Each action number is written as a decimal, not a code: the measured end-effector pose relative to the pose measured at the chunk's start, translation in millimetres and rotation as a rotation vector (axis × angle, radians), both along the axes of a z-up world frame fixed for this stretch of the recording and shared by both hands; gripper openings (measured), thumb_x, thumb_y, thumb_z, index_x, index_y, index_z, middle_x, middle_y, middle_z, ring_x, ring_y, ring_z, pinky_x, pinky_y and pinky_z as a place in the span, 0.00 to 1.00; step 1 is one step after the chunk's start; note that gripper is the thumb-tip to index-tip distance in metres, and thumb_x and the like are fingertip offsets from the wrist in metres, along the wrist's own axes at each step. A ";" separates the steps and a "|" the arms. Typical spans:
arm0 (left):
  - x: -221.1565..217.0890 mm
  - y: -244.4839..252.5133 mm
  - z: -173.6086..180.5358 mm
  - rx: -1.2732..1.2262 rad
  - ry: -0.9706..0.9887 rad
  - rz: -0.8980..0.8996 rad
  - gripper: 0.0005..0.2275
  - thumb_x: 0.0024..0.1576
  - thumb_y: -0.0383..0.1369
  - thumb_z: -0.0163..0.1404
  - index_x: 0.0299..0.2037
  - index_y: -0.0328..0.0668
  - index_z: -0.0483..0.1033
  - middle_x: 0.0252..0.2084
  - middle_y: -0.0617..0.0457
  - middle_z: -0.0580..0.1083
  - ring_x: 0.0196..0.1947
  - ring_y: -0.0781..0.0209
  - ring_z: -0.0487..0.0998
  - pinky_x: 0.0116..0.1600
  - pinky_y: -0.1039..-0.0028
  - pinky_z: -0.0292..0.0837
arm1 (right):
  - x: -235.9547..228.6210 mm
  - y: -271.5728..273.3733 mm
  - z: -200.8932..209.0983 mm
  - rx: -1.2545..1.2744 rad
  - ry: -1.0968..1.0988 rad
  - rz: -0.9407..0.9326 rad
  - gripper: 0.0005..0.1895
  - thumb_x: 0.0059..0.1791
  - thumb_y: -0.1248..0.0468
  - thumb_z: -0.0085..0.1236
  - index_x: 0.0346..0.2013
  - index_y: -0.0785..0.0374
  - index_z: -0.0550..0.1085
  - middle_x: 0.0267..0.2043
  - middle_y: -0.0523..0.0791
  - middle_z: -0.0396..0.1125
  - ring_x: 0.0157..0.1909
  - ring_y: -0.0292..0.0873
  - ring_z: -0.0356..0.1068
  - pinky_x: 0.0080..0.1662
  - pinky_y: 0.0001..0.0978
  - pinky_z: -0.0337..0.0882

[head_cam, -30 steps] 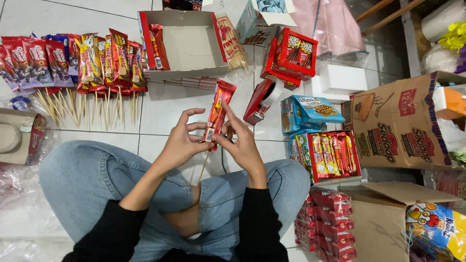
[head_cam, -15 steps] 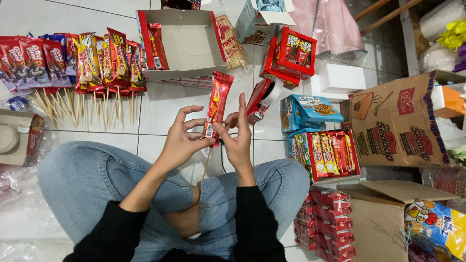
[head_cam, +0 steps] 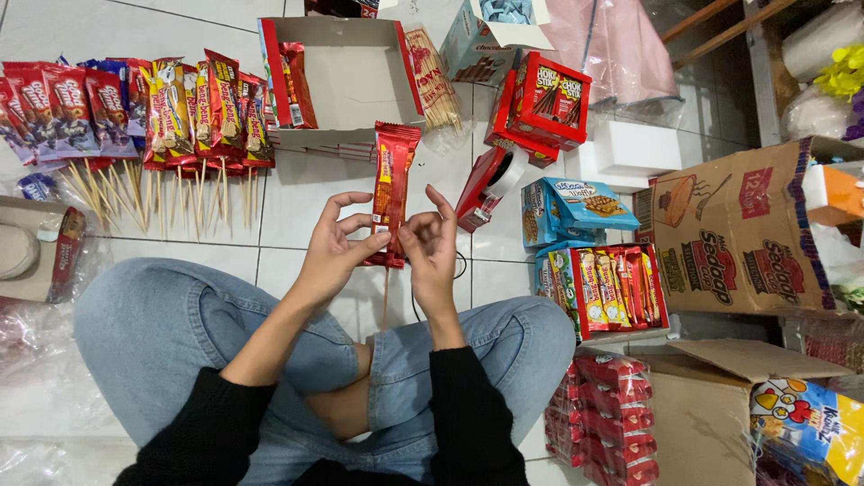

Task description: The person sits on the floor and assembles candy skewers by applying hot glue to the bottom of a snack packet and inserting a wooden stick. They then use a tape dispenser to secure the stick to the packet. This process is repeated for multiple snack packets.

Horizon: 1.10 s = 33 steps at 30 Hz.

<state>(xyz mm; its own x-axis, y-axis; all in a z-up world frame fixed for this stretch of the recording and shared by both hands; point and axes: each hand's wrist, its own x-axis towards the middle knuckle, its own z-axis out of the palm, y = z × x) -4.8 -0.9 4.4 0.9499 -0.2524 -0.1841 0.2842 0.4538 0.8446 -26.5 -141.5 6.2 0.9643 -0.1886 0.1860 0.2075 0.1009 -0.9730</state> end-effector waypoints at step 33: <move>53.3 53.4 7.9 0.318 -0.202 0.050 0.19 0.59 0.33 0.48 0.57 0.32 0.62 0.49 0.34 0.71 0.44 0.45 0.77 0.40 0.63 0.77 | -0.3 0.7 12.1 -0.325 0.077 0.032 0.25 0.44 0.66 0.62 0.54 0.63 0.68 0.53 0.47 0.58 0.57 0.48 0.63 0.57 0.39 0.63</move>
<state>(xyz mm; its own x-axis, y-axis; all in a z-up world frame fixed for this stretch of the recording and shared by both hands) 48.5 52.5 12.3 0.9848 -0.1653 -0.0533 0.0815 0.1688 0.9823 -26.8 -140.8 18.3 0.9823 -0.1009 0.1578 0.1337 -0.2122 -0.9680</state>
